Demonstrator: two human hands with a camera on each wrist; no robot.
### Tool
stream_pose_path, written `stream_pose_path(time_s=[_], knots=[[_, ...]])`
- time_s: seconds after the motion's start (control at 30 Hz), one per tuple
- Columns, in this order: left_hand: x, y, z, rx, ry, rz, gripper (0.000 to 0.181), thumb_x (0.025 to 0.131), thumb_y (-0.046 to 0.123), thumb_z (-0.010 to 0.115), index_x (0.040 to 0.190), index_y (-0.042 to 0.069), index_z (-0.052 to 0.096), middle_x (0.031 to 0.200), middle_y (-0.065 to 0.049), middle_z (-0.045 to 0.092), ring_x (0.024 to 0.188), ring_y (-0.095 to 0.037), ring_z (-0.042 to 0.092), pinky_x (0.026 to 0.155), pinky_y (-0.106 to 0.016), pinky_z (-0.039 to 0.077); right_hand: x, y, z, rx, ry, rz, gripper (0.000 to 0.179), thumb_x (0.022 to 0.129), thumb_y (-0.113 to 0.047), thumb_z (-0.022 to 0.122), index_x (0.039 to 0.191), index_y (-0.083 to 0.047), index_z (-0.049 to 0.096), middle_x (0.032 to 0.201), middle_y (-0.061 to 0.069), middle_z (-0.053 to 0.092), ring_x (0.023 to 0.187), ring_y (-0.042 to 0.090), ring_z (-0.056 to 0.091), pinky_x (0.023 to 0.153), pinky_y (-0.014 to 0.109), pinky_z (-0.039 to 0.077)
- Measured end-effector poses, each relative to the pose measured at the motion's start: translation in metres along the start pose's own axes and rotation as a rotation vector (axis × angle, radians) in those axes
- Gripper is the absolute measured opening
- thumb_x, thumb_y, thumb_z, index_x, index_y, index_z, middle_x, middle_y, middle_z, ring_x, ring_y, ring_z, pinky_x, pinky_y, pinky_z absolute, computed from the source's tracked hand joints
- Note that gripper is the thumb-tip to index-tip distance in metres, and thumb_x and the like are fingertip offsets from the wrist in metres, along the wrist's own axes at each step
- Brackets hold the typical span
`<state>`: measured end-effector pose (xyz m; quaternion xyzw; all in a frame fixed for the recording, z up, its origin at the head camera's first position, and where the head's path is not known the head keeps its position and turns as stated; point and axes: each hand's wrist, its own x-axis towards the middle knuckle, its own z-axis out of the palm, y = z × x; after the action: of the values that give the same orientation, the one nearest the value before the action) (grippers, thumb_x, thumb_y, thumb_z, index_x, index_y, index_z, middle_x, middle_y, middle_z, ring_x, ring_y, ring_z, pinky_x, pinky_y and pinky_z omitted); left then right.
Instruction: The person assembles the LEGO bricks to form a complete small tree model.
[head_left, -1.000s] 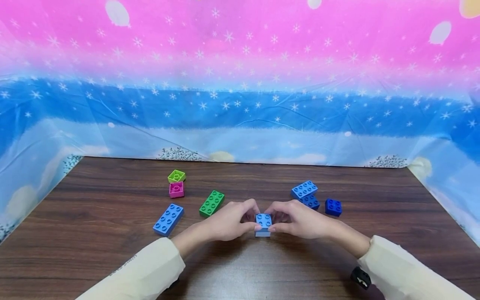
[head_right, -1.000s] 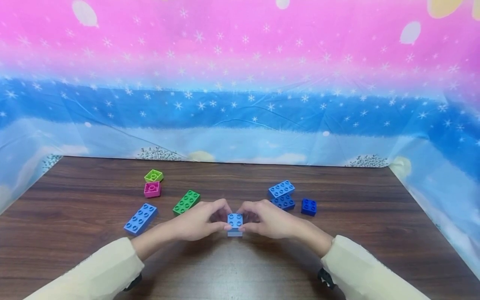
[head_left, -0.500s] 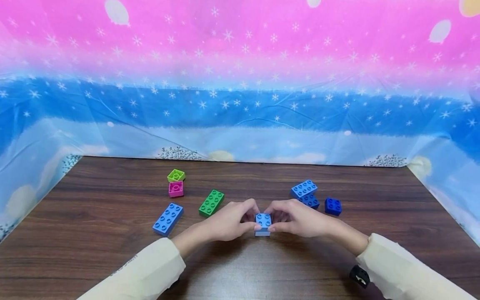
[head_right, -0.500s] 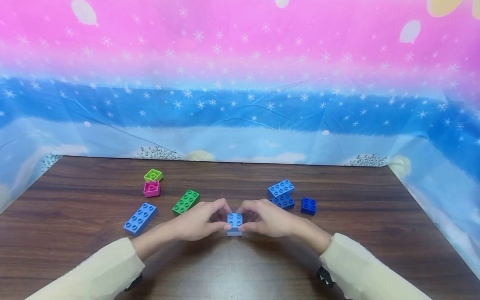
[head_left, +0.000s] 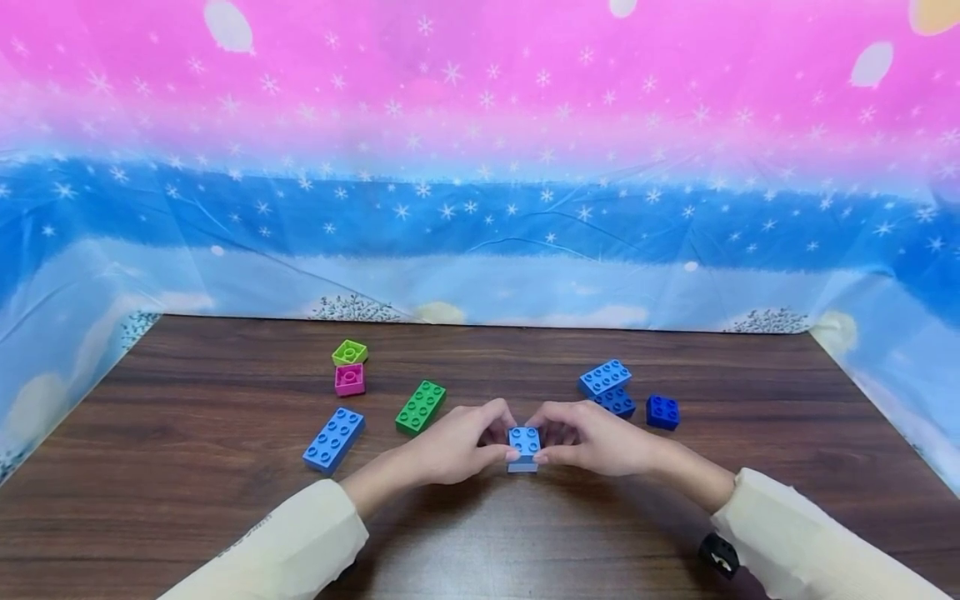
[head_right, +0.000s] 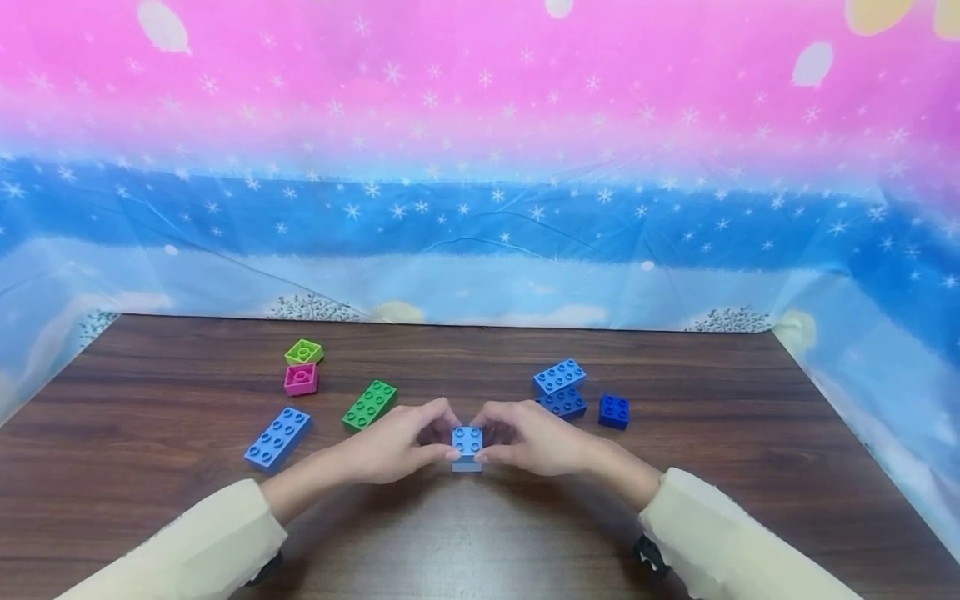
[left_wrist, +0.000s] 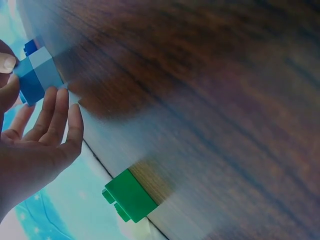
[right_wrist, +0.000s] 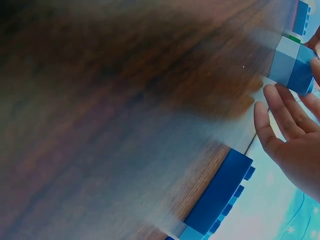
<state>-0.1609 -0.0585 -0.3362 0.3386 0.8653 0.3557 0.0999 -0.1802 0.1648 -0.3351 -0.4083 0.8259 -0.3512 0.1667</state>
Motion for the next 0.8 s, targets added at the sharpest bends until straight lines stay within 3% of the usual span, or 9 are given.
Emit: stream_pose_path(time_s=[0.33, 0.6, 0.8], knots=[[0.000, 0.001, 0.000, 0.010, 0.004, -0.021, 0.017, 0.089, 0.016, 0.061, 0.101, 0.007, 0.052, 0.089, -0.002, 0.061, 0.082, -0.014, 0.058, 0.070, -0.025, 0.046, -0.005, -0.006, -0.013, -0.003, 0.032, 0.067, 0.031, 0.088, -0.023, 0.061, 0.115, -0.008, 0.057, 0.101, 0.000, 0.061, 0.091, 0.012, 0.058, 0.078, 0.029, 0.049], [0.000, 0.001, 0.000, 0.009, 0.005, -0.048, 0.019, 0.089, 0.018, 0.060, 0.102, 0.007, 0.053, 0.094, -0.004, 0.061, 0.087, -0.015, 0.058, 0.074, -0.029, 0.047, -0.022, -0.004, -0.039, -0.106, 0.122, 0.099, 0.036, 0.088, -0.030, 0.062, 0.118, -0.011, 0.056, 0.104, 0.004, 0.061, 0.092, 0.013, 0.056, 0.076, 0.032, 0.048], [-0.001, 0.001, 0.001, 0.002, 0.007, -0.044, 0.020, 0.090, 0.018, 0.060, 0.104, 0.007, 0.053, 0.094, -0.004, 0.060, 0.087, -0.015, 0.058, 0.074, -0.029, 0.047, -0.040, 0.008, -0.054, -0.117, 0.177, 0.144, 0.037, 0.087, -0.028, 0.063, 0.118, -0.009, 0.057, 0.110, 0.005, 0.059, 0.094, 0.018, 0.056, 0.074, 0.031, 0.047]])
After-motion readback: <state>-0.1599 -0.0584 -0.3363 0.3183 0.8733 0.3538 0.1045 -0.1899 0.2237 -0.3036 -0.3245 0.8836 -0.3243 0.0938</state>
